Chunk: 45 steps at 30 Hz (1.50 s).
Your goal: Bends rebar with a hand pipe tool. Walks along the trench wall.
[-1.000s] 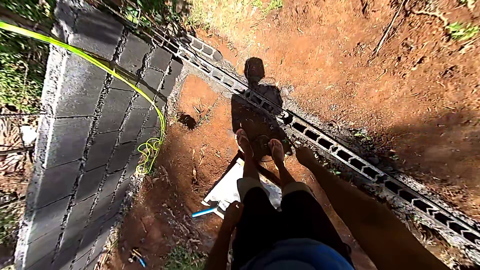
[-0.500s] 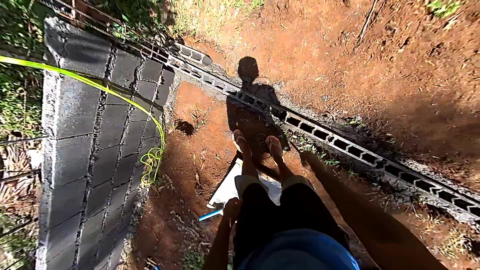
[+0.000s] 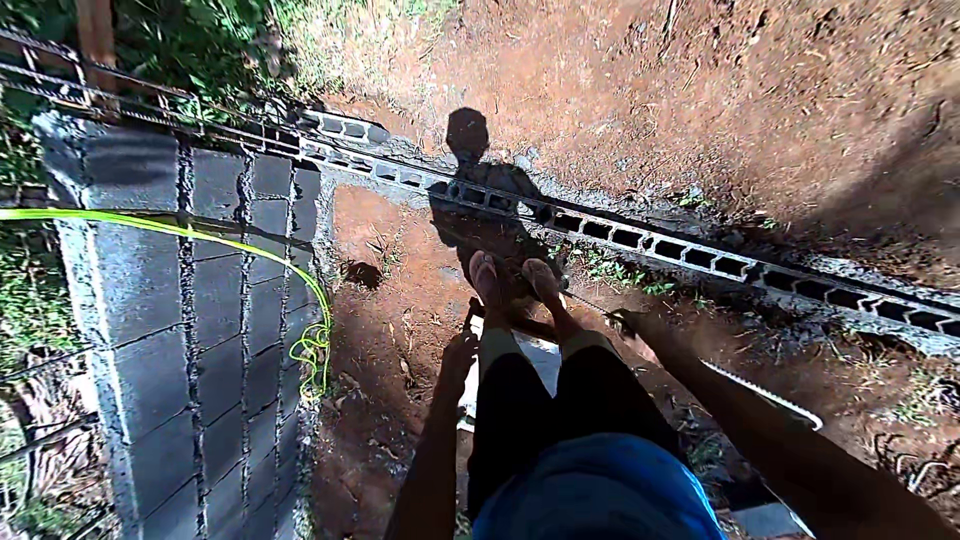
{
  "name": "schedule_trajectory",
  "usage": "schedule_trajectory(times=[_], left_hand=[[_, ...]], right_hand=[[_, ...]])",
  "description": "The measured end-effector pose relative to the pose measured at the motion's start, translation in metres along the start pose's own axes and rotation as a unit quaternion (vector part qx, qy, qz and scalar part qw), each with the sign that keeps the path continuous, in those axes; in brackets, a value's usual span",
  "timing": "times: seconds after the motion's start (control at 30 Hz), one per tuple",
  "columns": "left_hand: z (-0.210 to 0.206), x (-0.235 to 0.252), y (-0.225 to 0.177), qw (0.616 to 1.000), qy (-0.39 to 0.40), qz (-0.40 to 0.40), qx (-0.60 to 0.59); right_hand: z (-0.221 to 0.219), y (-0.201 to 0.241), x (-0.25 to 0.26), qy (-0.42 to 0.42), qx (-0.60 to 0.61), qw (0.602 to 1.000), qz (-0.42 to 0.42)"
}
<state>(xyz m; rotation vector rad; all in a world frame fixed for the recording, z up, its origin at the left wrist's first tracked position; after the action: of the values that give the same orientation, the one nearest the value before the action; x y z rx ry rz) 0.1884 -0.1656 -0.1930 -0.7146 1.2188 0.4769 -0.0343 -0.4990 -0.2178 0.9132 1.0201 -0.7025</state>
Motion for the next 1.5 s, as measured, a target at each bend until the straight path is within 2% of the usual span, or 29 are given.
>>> schedule_trajectory(times=[0.1,0.23,0.33,0.43,0.5,0.6,0.67,0.77,0.87,1.0,1.2,1.3,1.4,1.5], left_hand=[[0.022,0.007,-0.039,0.985,-0.014,-0.025,-0.171],[0.089,-0.003,-0.084,0.936,-0.084,-0.109,-0.324],[0.137,-0.025,-0.087,0.915,-0.127,-0.133,-0.358],[0.179,-0.067,-0.096,0.897,-0.199,-0.166,-0.358],[0.194,-0.104,-0.111,0.895,-0.197,-0.221,-0.335],[0.188,-0.164,-0.146,0.886,-0.187,-0.324,-0.276],[0.172,-0.193,-0.161,0.865,-0.228,-0.367,-0.256],[0.144,-0.206,-0.172,0.828,-0.270,-0.430,-0.238],[0.117,-0.192,-0.181,0.814,-0.314,-0.443,-0.206],[0.092,-0.151,-0.194,0.810,-0.305,-0.475,-0.156],[0.079,-0.084,-0.204,0.811,-0.259,-0.492,-0.178],[0.069,-0.064,-0.211,0.809,-0.224,-0.517,-0.171],[0.057,-0.054,-0.220,0.815,-0.204,-0.520,-0.157],[0.052,-0.039,-0.230,0.814,-0.215,-0.516,-0.155]], right_hand=[[0.003,0.026,-0.018,-0.051,-0.023,0.993,0.104],[-0.011,0.062,-0.017,-0.082,-0.003,0.977,0.199],[-0.019,0.091,-0.006,-0.078,0.000,0.975,0.210],[-0.024,0.129,0.015,-0.082,0.010,0.959,0.271],[-0.028,0.150,0.032,-0.090,0.018,0.953,0.288],[-0.023,0.179,0.058,-0.075,-0.033,0.962,0.260],[-0.016,0.200,0.065,-0.094,-0.046,0.967,0.232],[0.004,0.228,0.047,-0.111,-0.034,0.975,0.191],[0.004,0.237,0.037,-0.079,-0.034,0.980,0.181],[-0.013,0.212,0.032,-0.021,-0.027,0.984,0.173],[-0.018,0.142,0.011,-0.034,-0.004,0.991,0.129],[-0.023,0.110,0.006,-0.100,0.066,0.984,0.129],[-0.019,0.101,-0.013,-0.054,0.060,0.994,0.080],[-0.018,0.095,-0.015,-0.067,0.062,0.993,0.073]])
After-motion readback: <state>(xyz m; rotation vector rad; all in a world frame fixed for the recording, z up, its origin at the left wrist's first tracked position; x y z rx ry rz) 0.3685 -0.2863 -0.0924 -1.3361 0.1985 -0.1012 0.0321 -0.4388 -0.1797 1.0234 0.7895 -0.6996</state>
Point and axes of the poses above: each hand's wrist, its own x-axis towards the middle knuckle, its own z-axis out of the back of the hand, y = z × x, the point moved 10 cm from there along x, towards the middle knuckle, and after that the axes turned 3 degrees about y, right-handed, at the moved point
